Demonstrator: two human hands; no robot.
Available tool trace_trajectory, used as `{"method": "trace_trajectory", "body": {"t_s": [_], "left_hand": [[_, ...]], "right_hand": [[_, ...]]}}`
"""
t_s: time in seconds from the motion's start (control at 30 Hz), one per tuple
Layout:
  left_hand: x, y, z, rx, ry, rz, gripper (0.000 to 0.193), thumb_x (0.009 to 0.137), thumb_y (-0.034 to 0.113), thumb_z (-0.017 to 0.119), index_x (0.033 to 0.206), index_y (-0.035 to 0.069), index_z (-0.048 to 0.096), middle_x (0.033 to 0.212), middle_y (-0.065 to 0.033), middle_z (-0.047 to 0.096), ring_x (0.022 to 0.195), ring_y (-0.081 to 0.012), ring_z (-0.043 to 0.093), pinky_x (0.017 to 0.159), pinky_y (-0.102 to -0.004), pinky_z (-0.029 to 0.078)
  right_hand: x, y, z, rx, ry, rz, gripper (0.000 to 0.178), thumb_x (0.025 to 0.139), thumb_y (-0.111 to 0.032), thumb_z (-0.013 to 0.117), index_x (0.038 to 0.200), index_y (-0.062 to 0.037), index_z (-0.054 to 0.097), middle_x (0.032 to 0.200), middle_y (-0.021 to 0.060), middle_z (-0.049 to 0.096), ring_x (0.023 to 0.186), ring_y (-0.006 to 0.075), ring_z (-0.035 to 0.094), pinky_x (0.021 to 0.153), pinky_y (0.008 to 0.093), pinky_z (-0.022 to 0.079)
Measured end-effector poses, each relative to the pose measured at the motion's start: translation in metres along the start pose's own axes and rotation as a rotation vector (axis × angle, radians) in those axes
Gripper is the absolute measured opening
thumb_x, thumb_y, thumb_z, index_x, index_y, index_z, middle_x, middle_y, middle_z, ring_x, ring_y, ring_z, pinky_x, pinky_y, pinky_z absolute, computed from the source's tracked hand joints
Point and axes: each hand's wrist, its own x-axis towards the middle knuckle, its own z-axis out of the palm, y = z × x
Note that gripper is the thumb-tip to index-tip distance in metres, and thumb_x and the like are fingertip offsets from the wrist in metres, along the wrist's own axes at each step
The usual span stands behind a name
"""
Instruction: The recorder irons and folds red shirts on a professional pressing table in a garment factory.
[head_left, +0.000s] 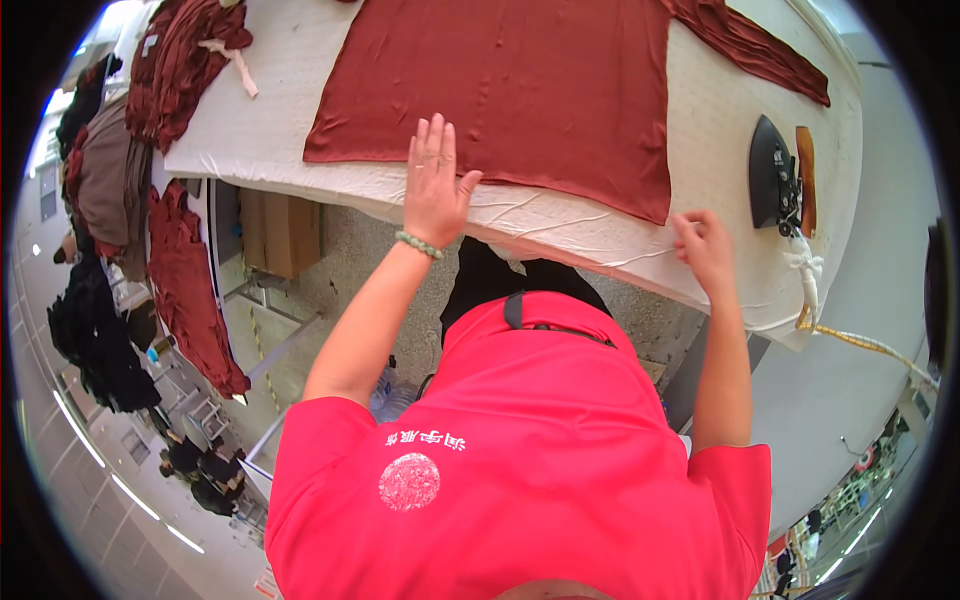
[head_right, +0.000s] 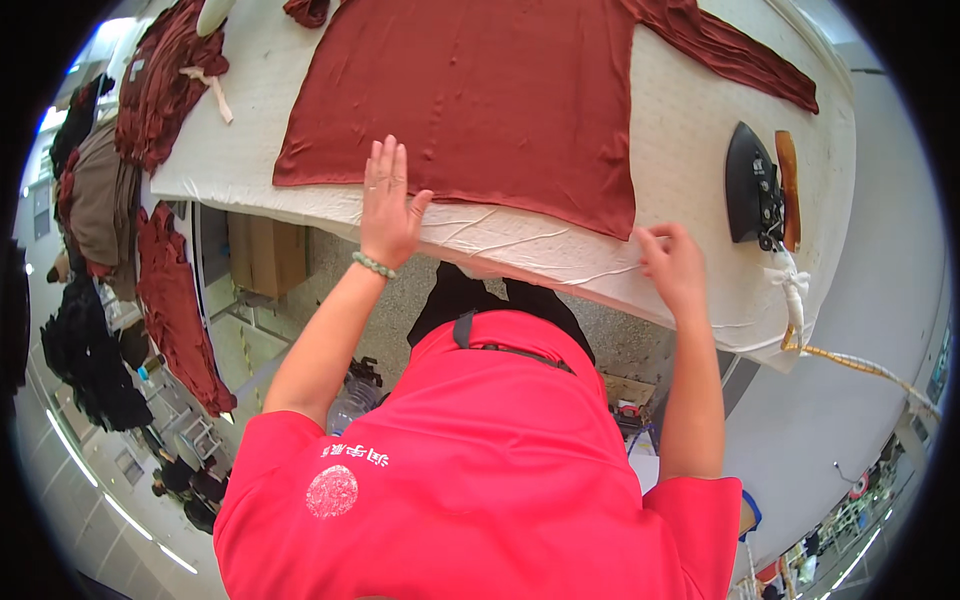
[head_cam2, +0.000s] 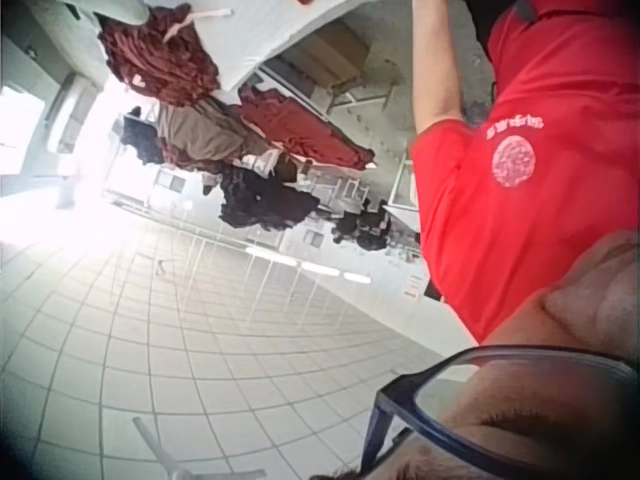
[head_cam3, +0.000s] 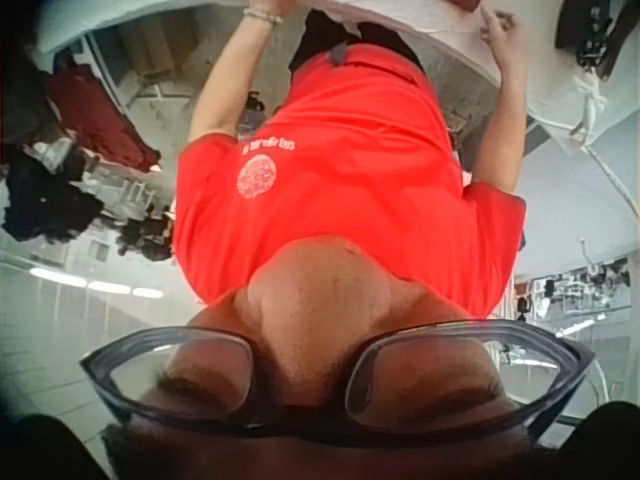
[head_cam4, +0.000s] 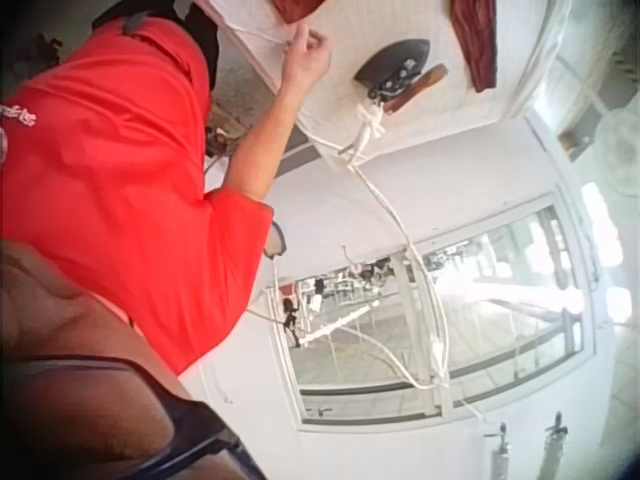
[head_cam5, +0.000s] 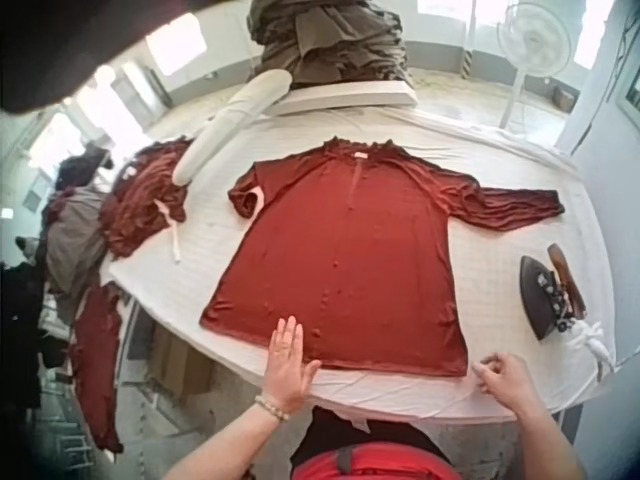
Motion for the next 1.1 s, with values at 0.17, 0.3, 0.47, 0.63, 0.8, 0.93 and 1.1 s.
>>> {"method": "trace_trajectory", "body": {"t_s": [0.17, 0.3, 0.47, 0.63, 0.8, 0.93, 1.1], "left_hand": [[-0.033, 0.021, -0.002, 0.063, -0.101, -0.025, 0.077, 0.100, 0.045, 0.058, 0.158, -0.001, 0.034, 0.167, -0.0175, 0.029, 0.157, -0.0356, 0.022, 0.128, -0.0501, 0.019], [-0.037, 0.032, -0.006, 0.062, -0.099, 0.007, 0.068, 0.099, 0.041, 0.061, 0.150, -0.001, 0.047, 0.161, -0.0166, 0.040, 0.153, -0.0351, 0.030, 0.126, -0.0506, 0.022], [-0.027, 0.028, -0.014, 0.021, 0.201, -0.198, 0.041, 0.101, 0.034, 0.064, 0.125, 0.001, 0.067, 0.130, -0.0155, 0.065, 0.114, -0.0287, 0.065, 0.097, -0.0441, 0.053], [-0.017, 0.049, -0.030, -1.299, 0.158, -1.431, 0.033, 0.103, 0.033, 0.064, 0.108, 0.002, 0.071, 0.094, -0.0102, 0.071, 0.065, -0.0151, 0.065, 0.054, -0.0304, 0.049], [0.001, 0.062, -0.025, -1.332, 0.145, -1.489, 0.039, 0.104, 0.039, 0.063, 0.107, 0.001, 0.070, 0.075, -0.0065, 0.069, 0.046, -0.0077, 0.055, 0.040, -0.0239, 0.035], [-0.008, 0.064, -0.022, -1.294, 0.173, -1.500, 0.043, 0.103, 0.042, 0.063, 0.110, 0.000, 0.071, 0.071, -0.0056, 0.069, 0.047, -0.0090, 0.057, 0.042, -0.0238, 0.038], [0.001, 0.067, -0.022, -1.430, 0.180, -1.554, 0.048, 0.103, 0.045, 0.062, 0.115, -0.001, 0.070, 0.071, -0.0062, 0.069, 0.047, -0.0098, 0.058, 0.043, -0.0234, 0.038]], "right_hand": [[0.025, 0.000, -0.080, -0.307, 0.523, -0.420, 0.038, 0.099, -0.027, 0.070, 0.126, -0.0015, 0.064, 0.103, 0.0139, 0.073, 0.093, 0.0209, 0.071, 0.083, 0.0327, 0.056], [0.047, 0.013, -0.116, -0.780, 0.857, -0.600, 0.051, 0.097, -0.029, 0.070, 0.138, -0.0028, 0.057, 0.128, 0.0186, 0.066, 0.116, 0.0332, 0.064, 0.099, 0.0428, 0.051], [0.068, 0.022, -0.139, -0.808, 0.746, -0.443, 0.063, 0.094, -0.034, 0.073, 0.144, -0.0014, 0.052, 0.140, 0.0192, 0.059, 0.125, 0.0389, 0.058, 0.106, 0.0460, 0.047], [0.072, -0.026, -0.153, -0.691, 0.382, 0.053, 0.070, 0.092, -0.036, 0.073, 0.147, -0.0010, 0.048, 0.143, 0.0223, 0.056, 0.130, 0.0398, 0.056, 0.109, 0.0468, 0.046], [0.082, -0.051, -0.105, -0.985, 0.725, -0.624, 0.056, 0.094, -0.027, 0.073, 0.140, -0.0008, 0.057, 0.138, 0.0202, 0.061, 0.130, 0.0371, 0.056, 0.111, 0.0445, 0.043], [0.070, -0.138, 0.042, -0.586, 0.210, -1.177, 0.040, 0.093, -0.011, 0.072, 0.133, -0.0079, 0.065, 0.138, 0.0144, 0.063, 0.131, 0.0337, 0.057, 0.111, 0.0445, 0.044], [0.091, -0.176, 0.174, -0.479, 0.045, -1.374, 0.039, 0.095, -0.018, 0.069, 0.133, -0.0090, 0.065, 0.143, 0.0095, 0.061, 0.135, 0.0323, 0.054, 0.115, 0.0455, 0.042]]}}
